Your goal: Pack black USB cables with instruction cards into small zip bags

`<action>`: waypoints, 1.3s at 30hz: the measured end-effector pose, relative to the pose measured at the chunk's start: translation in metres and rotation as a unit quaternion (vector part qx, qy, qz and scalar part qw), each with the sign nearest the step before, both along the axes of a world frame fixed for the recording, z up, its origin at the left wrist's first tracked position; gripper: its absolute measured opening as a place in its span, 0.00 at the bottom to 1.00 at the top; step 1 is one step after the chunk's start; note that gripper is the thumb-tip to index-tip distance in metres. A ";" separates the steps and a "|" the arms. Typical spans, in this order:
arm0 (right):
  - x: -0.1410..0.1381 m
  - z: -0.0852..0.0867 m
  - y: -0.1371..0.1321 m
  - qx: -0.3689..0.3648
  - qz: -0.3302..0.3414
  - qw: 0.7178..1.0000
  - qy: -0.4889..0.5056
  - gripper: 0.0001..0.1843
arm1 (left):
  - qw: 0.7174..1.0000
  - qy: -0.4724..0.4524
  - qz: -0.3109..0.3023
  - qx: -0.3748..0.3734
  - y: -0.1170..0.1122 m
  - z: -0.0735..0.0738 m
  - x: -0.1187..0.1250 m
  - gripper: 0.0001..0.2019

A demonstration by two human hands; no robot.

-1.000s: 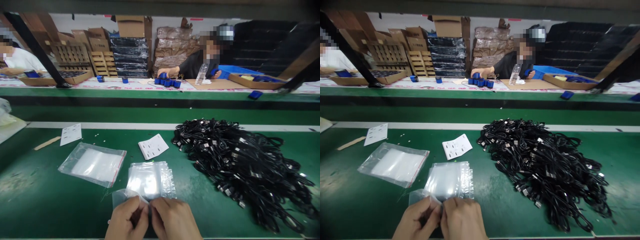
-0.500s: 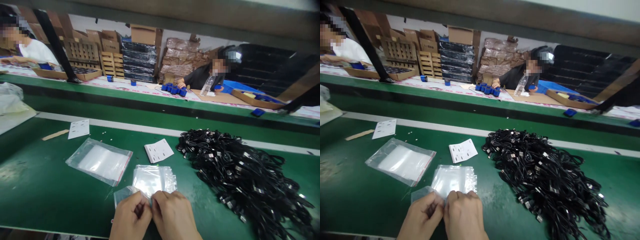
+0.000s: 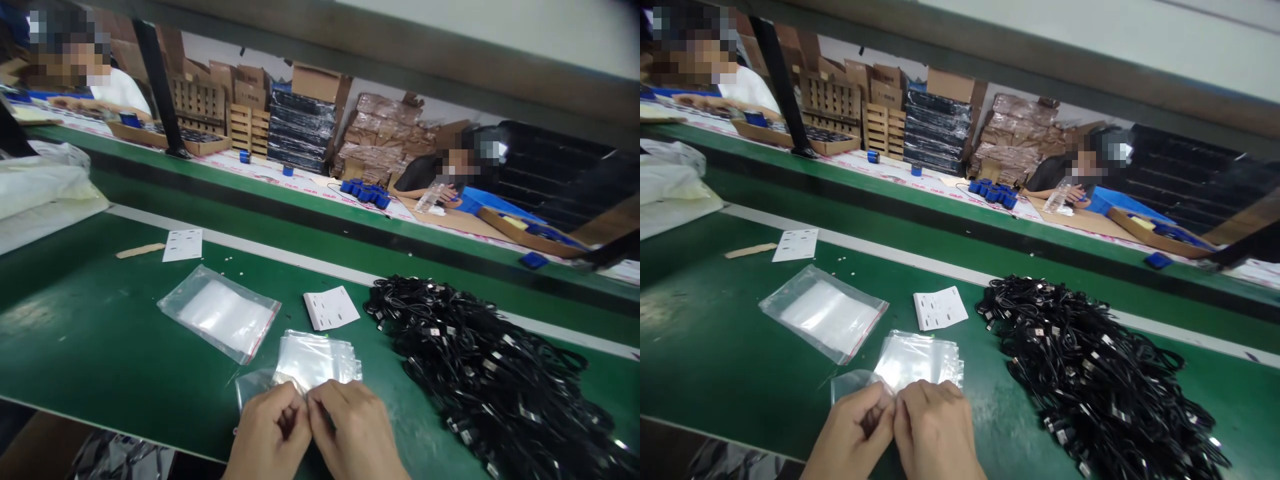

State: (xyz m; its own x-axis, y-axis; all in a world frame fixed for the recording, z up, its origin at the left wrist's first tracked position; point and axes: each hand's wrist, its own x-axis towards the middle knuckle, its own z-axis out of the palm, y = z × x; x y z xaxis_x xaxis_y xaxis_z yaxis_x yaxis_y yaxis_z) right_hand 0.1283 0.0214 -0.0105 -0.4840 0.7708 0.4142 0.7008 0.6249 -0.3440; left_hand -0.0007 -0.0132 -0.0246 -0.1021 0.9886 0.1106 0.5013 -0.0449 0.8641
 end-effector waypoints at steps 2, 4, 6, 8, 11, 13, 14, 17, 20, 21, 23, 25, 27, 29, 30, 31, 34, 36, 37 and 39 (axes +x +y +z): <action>-0.001 -0.001 0.000 0.026 -0.042 0.999 -0.021 0.13 | 1.000 0.003 -0.001 0.002 0.000 -0.001 0.000 0.12; 0.003 0.006 0.003 -0.020 -0.061 0.997 -0.050 0.12 | 1.000 0.006 -0.001 0.005 -0.001 -0.002 0.000 0.11; 0.008 0.017 0.012 -0.142 -0.040 0.987 -0.057 0.11 | 1.000 0.003 0.001 0.004 -0.001 -0.002 0.000 0.11; 0.014 0.030 0.029 -0.263 -0.009 0.965 -0.021 0.07 | 1.000 -0.002 0.002 0.000 0.000 -0.001 0.000 0.11; 0.015 0.040 0.066 -0.256 -0.036 0.966 0.024 0.22 | 1.000 -0.003 -0.004 0.004 0.001 0.001 0.000 0.13; 0.012 0.039 0.089 -0.255 -0.041 0.966 0.022 0.24 | 1.000 -0.001 -0.007 0.008 0.001 0.001 0.000 0.13; 0.009 0.039 0.098 -0.261 -0.044 0.964 0.018 0.25 | 1.000 0.000 -0.008 0.009 0.001 0.001 0.000 0.13; 0.001 0.039 0.110 -0.287 -0.057 0.956 -0.001 0.30 | 1.000 -0.001 -0.012 0.012 -0.001 -0.002 0.000 0.13; -0.006 0.044 0.110 -0.294 -0.078 0.952 -0.026 0.35 | 1.000 -0.003 -0.014 0.017 -0.002 -0.005 0.000 0.12; -0.009 0.046 0.111 -0.295 -0.083 0.951 -0.034 0.36 | 1.000 -0.003 -0.014 0.018 -0.002 -0.006 0.000 0.11; -0.011 0.047 0.115 -0.307 -0.085 0.947 -0.048 0.40 | 1.000 -0.003 -0.015 0.019 -0.003 -0.007 0.000 0.11; -0.009 0.047 0.122 -0.329 -0.079 0.940 -0.051 0.42 | 1.000 -0.001 -0.015 0.017 -0.003 -0.008 -0.001 0.11; -0.004 0.044 0.130 -0.355 -0.069 0.931 -0.041 0.43 | 1.000 0.000 -0.015 0.015 -0.002 -0.008 -0.001 0.12; 0.003 0.041 0.136 -0.378 -0.059 0.924 -0.020 0.43 | 1.000 -0.002 -0.013 0.014 -0.002 -0.008 -0.001 0.13; 0.007 0.040 0.138 -0.388 -0.056 0.920 -0.008 0.44 | 1.000 -0.003 -0.012 0.013 -0.002 -0.007 -0.001 0.13; 0.010 0.038 0.139 -0.397 -0.053 0.916 0.005 0.44 | 1.000 -0.005 -0.011 0.011 -0.002 -0.007 -0.001 0.13; 0.014 0.031 0.142 -0.417 -0.053 0.906 0.053 0.40 | 1.000 -0.014 -0.009 0.004 -0.002 -0.007 -0.001 0.13; 0.014 0.027 0.145 -0.424 -0.059 0.899 0.089 0.28 | 1.000 -0.022 -0.009 -0.002 -0.002 -0.007 -0.002 0.13; 0.014 0.025 0.146 -0.425 -0.064 0.897 0.107 0.20 | 1.000 -0.027 -0.009 -0.007 -0.002 -0.007 -0.002 0.13; 0.016 0.024 0.147 -0.416 -0.078 0.894 0.145 0.13 | 0.999 -0.035 -0.009 -0.016 -0.001 -0.006 -0.002 0.14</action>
State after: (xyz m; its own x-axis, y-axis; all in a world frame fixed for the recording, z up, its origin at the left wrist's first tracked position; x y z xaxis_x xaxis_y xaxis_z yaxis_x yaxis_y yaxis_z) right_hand 0.1443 0.1686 0.0130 -0.3082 0.9195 -0.2441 0.5639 -0.0301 -0.8253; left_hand -0.0031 -0.0139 -0.0304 -0.0912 0.9933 0.0715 0.4387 -0.0244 0.8983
